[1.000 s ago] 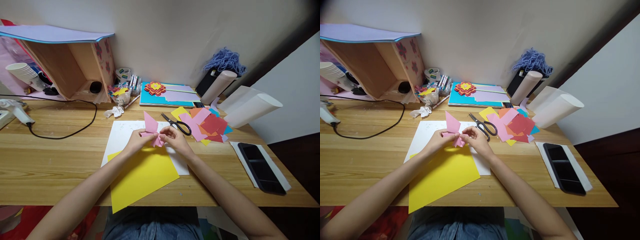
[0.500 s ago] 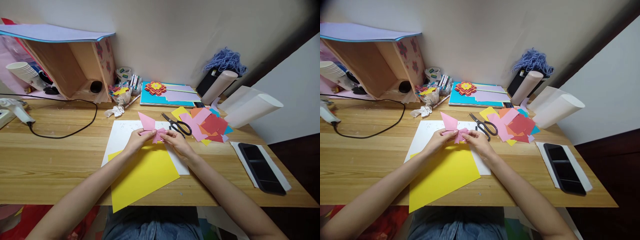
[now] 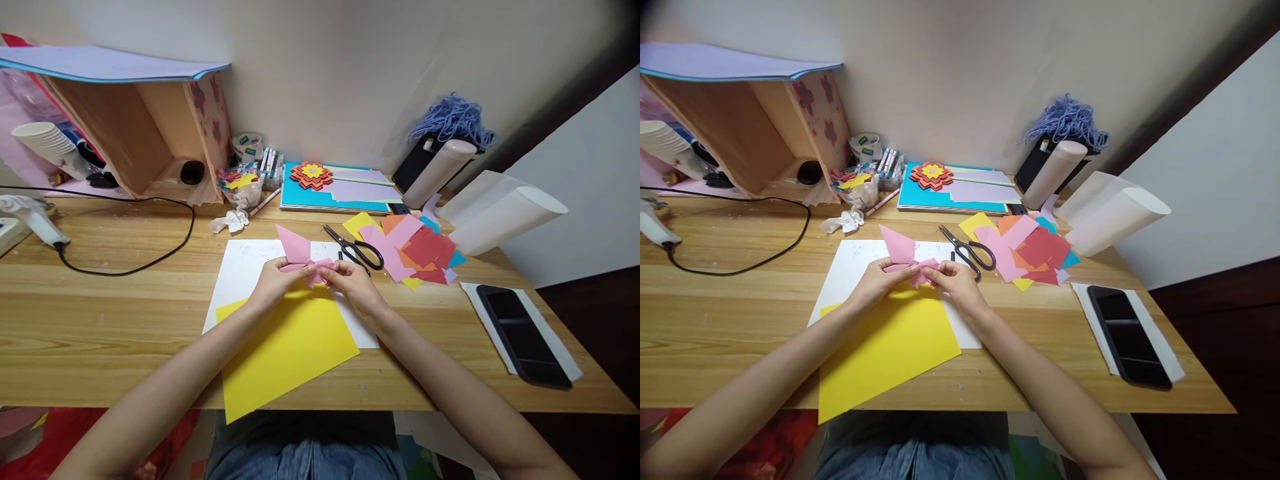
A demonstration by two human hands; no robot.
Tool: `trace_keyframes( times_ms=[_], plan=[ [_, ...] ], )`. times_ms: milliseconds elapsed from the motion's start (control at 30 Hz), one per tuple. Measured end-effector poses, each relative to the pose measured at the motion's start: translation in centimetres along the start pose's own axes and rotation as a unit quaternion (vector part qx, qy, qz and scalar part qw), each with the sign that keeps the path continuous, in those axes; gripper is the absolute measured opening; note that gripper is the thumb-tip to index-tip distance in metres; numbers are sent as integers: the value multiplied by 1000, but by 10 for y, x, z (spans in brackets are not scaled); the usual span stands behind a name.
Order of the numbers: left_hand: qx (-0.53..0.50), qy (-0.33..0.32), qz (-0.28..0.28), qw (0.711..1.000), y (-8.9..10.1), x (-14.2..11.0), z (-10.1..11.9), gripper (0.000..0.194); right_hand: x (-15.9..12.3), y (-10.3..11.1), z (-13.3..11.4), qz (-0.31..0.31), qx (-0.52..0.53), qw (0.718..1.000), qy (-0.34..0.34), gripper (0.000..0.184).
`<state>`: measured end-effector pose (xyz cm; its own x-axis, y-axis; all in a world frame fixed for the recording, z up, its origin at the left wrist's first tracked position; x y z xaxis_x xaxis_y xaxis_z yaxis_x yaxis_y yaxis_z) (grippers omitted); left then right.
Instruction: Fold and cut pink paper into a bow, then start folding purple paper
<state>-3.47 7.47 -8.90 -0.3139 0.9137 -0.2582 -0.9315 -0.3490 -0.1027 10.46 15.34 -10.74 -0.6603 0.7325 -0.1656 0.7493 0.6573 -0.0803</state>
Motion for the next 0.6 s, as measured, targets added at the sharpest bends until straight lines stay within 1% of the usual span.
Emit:
trace_keyframes(
  times_ms=[133,300,433,600],
  plan=[
    [8,8,20,1000,0,-1,4,43,-1,0,-4,-19,5,1000,4,25],
    [-3,11,43,999,2,-1,7,46,-1,4,-12,-58,47,997,-25,23],
    [-7,9,37,999,2,1,3,46,1,6,-11,-32,53,998,-34,22],
    [-15,-6,20,1000,1,2,0,44,0,5,-8,-3,29,1000,-11,23]
  ],
)
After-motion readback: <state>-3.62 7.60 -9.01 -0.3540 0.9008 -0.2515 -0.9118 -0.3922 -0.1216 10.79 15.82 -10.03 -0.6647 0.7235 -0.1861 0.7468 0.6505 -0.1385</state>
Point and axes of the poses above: each hand's wrist, its own x-axis towards the middle knuckle, its own y-axis out of the back of the hand, z = x × y, the point moved 3 cm from there along x, towards the middle knuckle, and after that the axes turned 2 degrees about -z, right-handed, at the moved point
